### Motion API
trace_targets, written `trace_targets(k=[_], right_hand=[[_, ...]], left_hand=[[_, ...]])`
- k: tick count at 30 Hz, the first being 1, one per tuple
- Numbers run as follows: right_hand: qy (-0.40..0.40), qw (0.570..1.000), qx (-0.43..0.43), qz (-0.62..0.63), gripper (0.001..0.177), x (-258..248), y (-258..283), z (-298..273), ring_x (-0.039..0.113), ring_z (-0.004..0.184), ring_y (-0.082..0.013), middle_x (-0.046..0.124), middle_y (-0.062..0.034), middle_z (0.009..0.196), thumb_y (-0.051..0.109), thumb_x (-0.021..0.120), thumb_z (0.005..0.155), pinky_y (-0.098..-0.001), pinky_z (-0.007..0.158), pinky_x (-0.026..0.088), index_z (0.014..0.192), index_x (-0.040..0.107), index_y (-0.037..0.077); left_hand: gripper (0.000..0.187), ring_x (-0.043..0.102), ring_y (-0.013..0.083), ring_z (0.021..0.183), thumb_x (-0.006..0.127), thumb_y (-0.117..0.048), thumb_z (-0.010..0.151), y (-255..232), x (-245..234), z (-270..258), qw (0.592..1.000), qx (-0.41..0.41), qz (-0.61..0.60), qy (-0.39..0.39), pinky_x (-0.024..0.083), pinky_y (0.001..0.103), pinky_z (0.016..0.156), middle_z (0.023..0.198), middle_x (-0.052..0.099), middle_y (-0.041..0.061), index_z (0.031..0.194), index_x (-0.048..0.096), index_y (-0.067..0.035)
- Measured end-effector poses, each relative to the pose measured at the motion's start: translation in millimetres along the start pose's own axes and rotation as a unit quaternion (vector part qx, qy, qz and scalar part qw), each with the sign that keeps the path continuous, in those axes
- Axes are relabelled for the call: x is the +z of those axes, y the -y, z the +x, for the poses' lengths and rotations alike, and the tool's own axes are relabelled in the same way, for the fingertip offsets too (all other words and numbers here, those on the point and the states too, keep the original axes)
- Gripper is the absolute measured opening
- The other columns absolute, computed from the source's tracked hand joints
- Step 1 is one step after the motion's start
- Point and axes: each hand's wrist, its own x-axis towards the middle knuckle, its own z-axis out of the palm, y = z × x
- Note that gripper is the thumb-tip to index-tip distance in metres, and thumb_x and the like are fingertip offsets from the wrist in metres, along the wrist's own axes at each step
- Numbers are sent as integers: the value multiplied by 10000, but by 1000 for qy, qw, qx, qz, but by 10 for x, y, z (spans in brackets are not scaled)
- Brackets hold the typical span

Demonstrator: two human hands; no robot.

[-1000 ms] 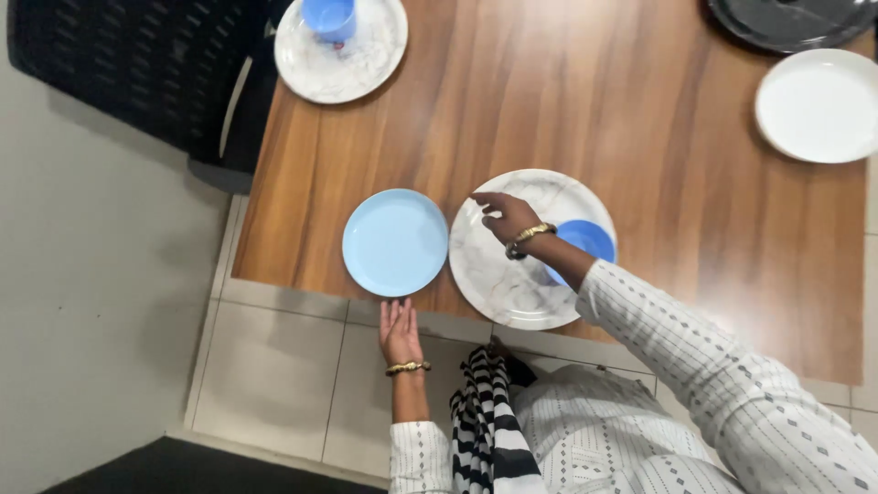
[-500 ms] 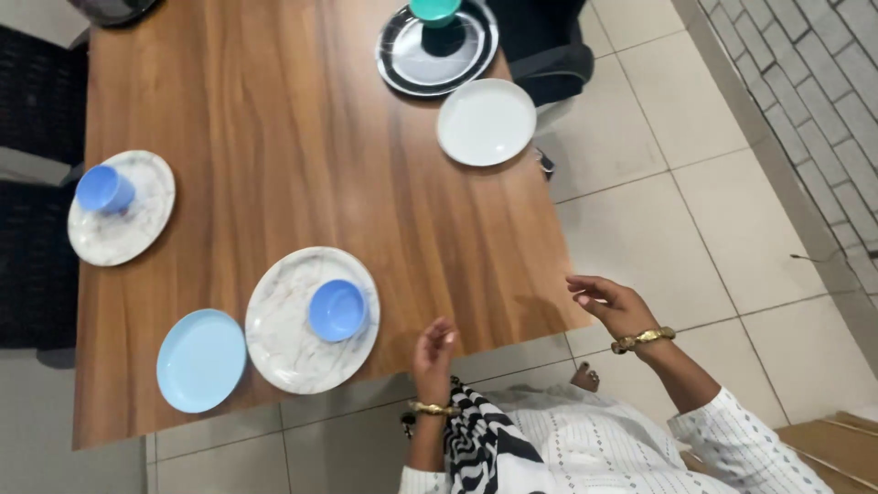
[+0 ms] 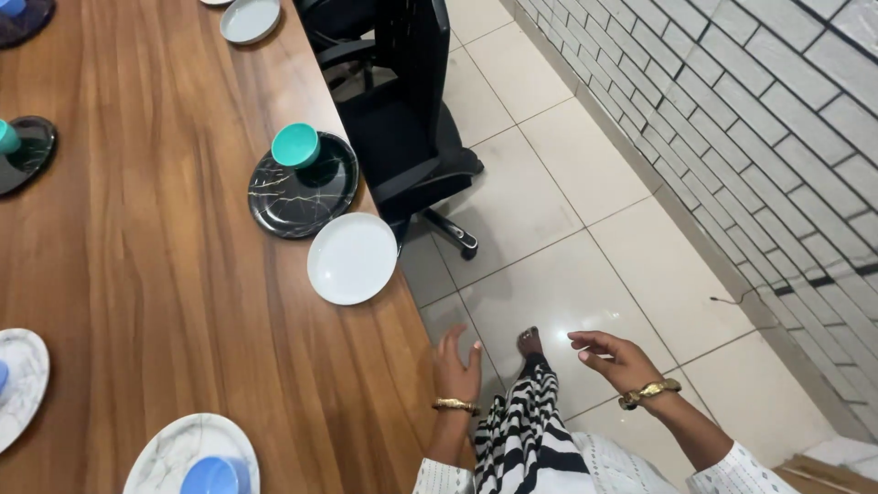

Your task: The recorder is setting a large wooden table by placing various plates, bowls, and spoons from a basket onto the table.

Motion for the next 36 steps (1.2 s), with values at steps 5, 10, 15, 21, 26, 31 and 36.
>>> trace_targets(k=[5, 10, 15, 21, 26, 31, 36], right_hand=[[53, 998, 8, -33, 387, -393, 442, 1085, 701, 1151, -170, 753, -38, 1245, 183, 682, 911, -341, 983, 561, 1297, 697, 152], [166, 946, -185, -209, 418, 281, 1260, 2281, 633, 1228, -248, 648, -73, 1344, 158, 656, 923, -388, 1041, 529, 1339, 635, 165], [290, 750, -376, -460, 700, 1363, 1602, 3092, 314, 1492, -339, 306, -133, 1626, -8, 626, 820, -480, 1156, 371, 1483, 455, 137], [385, 600, -432, -552, 825, 1768, 1798, 3487, 127, 1553, -299, 184, -112, 1671, -1, 611, 831, -578, 1181, 262, 1572, 288, 159], [400, 553, -493, -540, 798, 1963, 1843, 3704, 136, 1552, -291, 199, -115, 1671, 15, 583, 844, -602, 1187, 240, 1575, 300, 166], [409, 534, -501, -545, 763, 2134, 1936, 3859, 131, 1558, -278, 210, -92, 1660, 57, 577, 863, -642, 1186, 214, 1565, 307, 184], [459, 515, -488, -535, 837, 2103, 2259, 3848, 146, 1548, -265, 187, -86, 1676, 4, 602, 811, -632, 1192, 198, 1569, 294, 184]], left_hand=[[595, 407, 363, 1411, 649, -253, 911, 55, -35, 1047, 968, -88, 204, -114, 356, 547, 1124, 1537, 450, 145, 1456, 491, -76], [630, 338, 387, 1481, 617, -320, 960, 393, -162, 1399, 905, -257, 250, -231, 304, 543, 1182, 1601, 354, 210, 1493, 444, -33], [660, 300, 419, 1496, 604, -360, 981, 799, 9, 1302, 870, -324, 247, -277, 313, 537, 1182, 1623, 294, 266, 1505, 419, -3], [613, 300, 386, 1487, 597, -353, 976, 421, -134, 1450, 831, -433, 233, -260, 306, 517, 1174, 1619, 314, 194, 1497, 448, -67], [632, 321, 360, 1480, 608, -345, 962, 535, -153, 1489, 801, -491, 205, -273, 312, 502, 1176, 1626, 321, 172, 1489, 440, -38], [627, 357, 372, 1476, 613, -337, 975, 647, -202, 1505, 804, -450, 243, -305, 330, 489, 1196, 1619, 336, 206, 1489, 453, -16], [650, 356, 383, 1459, 630, -349, 941, 543, -277, 1547, 776, -506, 238, -292, 333, 498, 1159, 1609, 343, 194, 1480, 451, -33]])
